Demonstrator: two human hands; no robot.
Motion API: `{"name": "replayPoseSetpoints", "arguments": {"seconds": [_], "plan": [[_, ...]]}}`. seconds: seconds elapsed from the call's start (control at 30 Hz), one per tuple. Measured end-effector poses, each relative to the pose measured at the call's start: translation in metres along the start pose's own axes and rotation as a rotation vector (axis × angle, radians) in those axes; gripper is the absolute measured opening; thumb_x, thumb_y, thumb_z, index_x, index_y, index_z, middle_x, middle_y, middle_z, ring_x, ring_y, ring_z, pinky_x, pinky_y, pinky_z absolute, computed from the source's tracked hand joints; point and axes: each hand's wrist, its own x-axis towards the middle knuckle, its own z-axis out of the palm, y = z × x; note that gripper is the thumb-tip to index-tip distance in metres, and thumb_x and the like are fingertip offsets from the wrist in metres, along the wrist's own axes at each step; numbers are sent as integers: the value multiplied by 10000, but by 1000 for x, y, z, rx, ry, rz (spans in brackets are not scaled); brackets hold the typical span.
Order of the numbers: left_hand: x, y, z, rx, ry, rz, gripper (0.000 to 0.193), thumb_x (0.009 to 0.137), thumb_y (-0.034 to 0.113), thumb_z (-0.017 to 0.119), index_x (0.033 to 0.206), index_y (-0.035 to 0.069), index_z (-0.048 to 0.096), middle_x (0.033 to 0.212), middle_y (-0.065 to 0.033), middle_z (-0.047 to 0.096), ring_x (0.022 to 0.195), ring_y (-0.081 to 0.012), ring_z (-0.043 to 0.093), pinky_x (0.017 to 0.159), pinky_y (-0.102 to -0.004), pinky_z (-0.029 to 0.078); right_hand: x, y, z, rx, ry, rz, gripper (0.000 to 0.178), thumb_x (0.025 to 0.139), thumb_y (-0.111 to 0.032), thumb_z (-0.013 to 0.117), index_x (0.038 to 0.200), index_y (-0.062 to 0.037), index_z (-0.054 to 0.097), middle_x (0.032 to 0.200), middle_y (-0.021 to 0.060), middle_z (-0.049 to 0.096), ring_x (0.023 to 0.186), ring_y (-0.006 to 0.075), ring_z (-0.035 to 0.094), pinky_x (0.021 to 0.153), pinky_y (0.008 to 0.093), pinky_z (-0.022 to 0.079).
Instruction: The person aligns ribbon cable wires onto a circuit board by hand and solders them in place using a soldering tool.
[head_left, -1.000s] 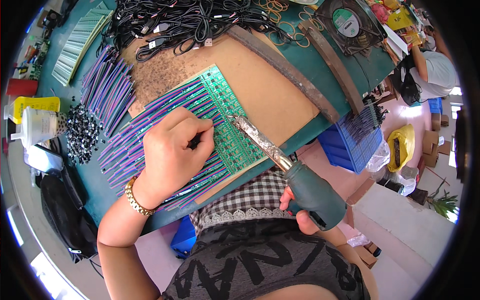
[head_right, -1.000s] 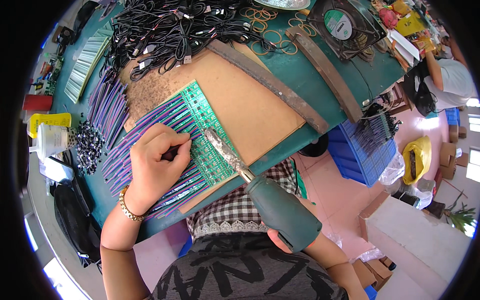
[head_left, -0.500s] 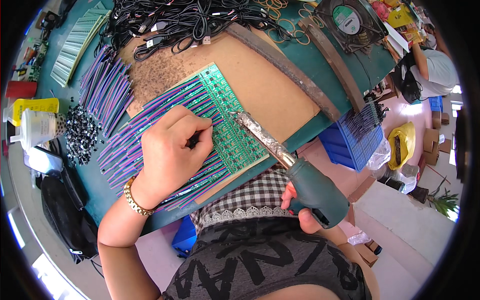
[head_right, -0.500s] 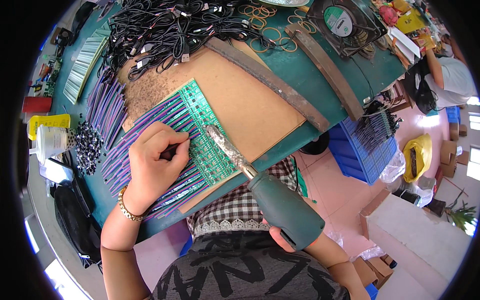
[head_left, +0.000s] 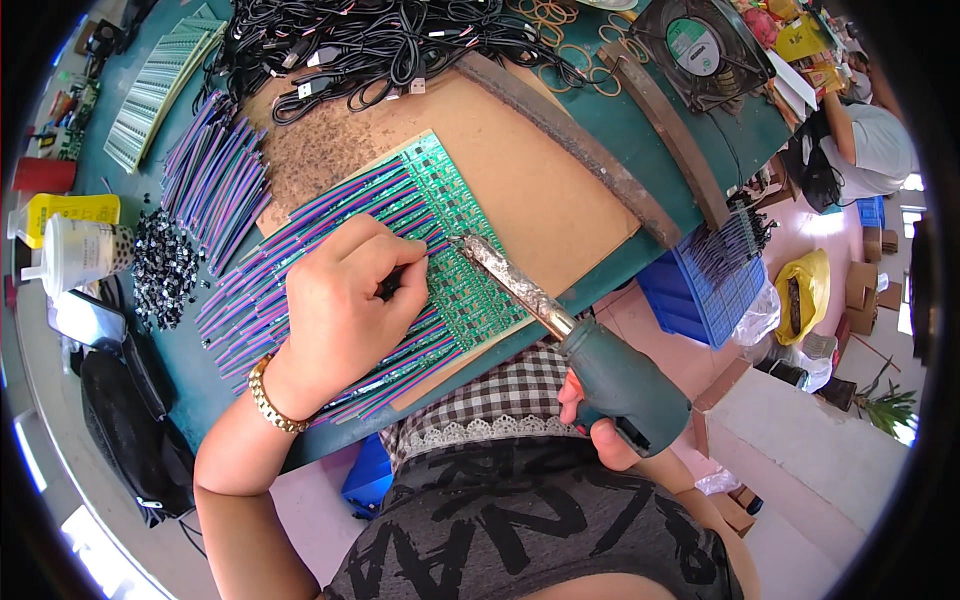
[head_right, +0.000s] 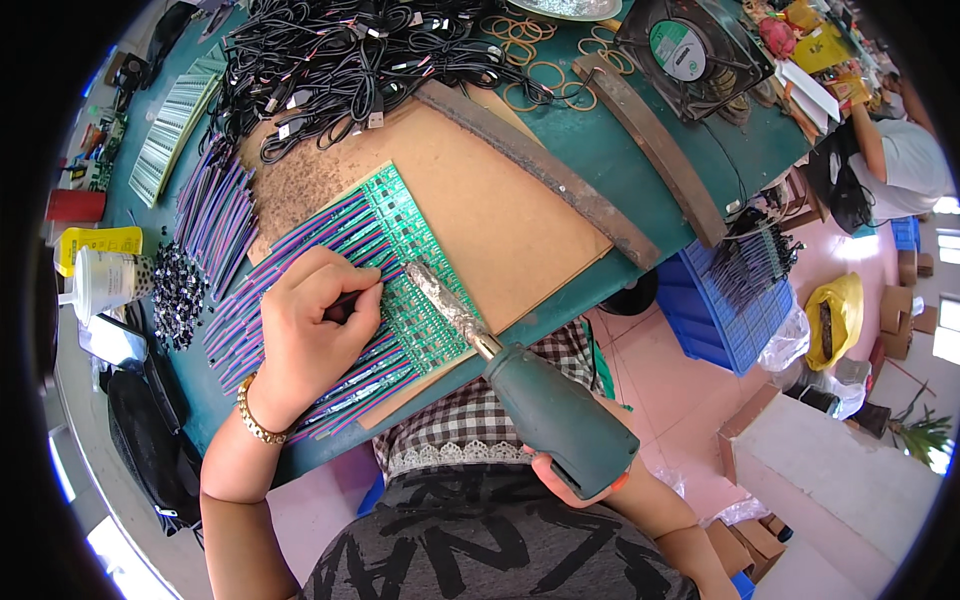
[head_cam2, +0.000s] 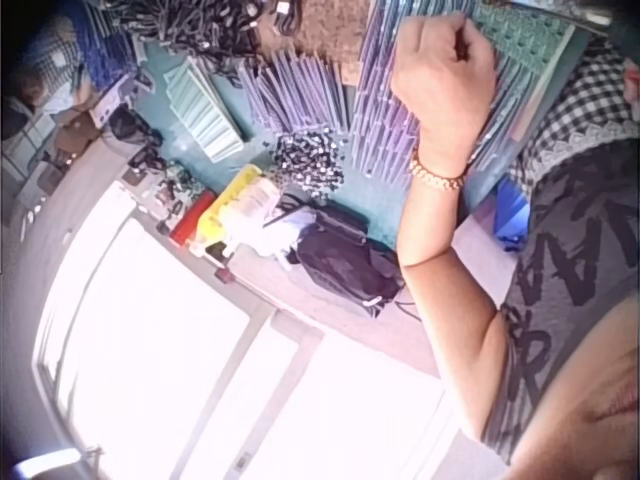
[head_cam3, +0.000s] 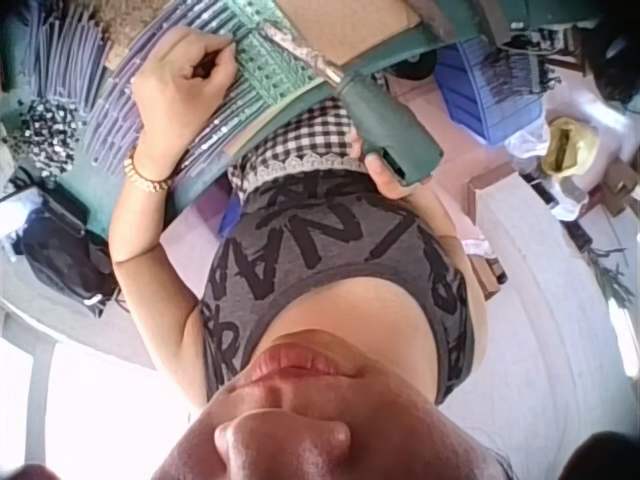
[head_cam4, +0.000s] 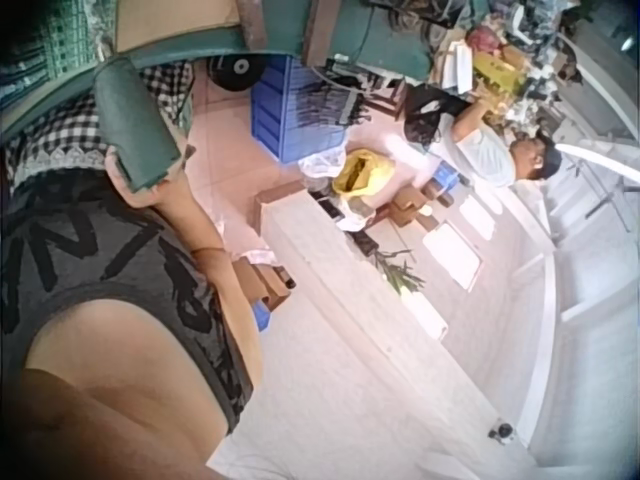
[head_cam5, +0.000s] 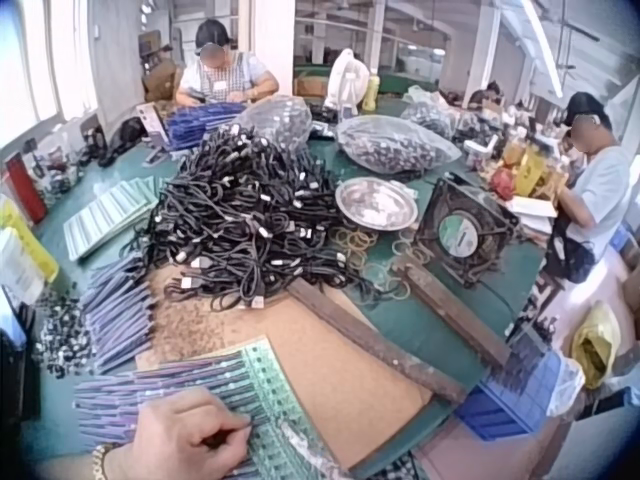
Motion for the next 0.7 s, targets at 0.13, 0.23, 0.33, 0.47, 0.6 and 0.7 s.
{"name": "replayPoseSetpoints", "arguments": {"seconds": [0.13,0.23,0.33,0.47,0.6,0.7], "plan": [[0,0,0,5,-1,8,115,701,-33,729,790,26,686,722,-73,611,571,-211,613,502,-314,486,4,-8,-3,4,-43,-2,593,925,-438,577,1207,81,524,975,160,605,716,167,618,636,309,520],[0,0,-1,6,-5,7,113,702,-32,730,789,25,685,720,-73,610,567,-210,610,498,-314,484,7,-17,-3,294,-29,82,558,941,-402,566,1225,75,520,994,165,608,734,173,627,648,320,527],[0,0,-1,8,-6,10,112,704,-31,731,789,24,685,718,-72,608,563,-208,608,496,-313,482,9,-21,-3,164,-9,8,530,951,-379,553,1227,72,522,1007,173,614,746,181,635,665,325,530],[0,0,0,1,-8,-2,110,708,-32,731,793,21,686,717,-73,608,560,-203,606,492,-308,480,10,-16,-1,-37,8,1,348,703,-137,696,1032,-31,663,894,79,695,787,220,680,696,297,533],[0,1,0,1,3,4,111,709,-34,731,795,20,688,718,-73,610,559,-200,605,490,-306,478,6,-11,5,-14,71,32,335,655,-108,699,981,-42,661,854,77,682,753,251,662,683,315,523],[0,0,0,4,5,3,112,708,-35,731,797,21,689,719,-71,612,556,-196,604,488,-305,478,4,-8,7,-25,75,90,335,645,-105,702,970,-39,656,848,78,676,763,255,659,685,319,523]]}}
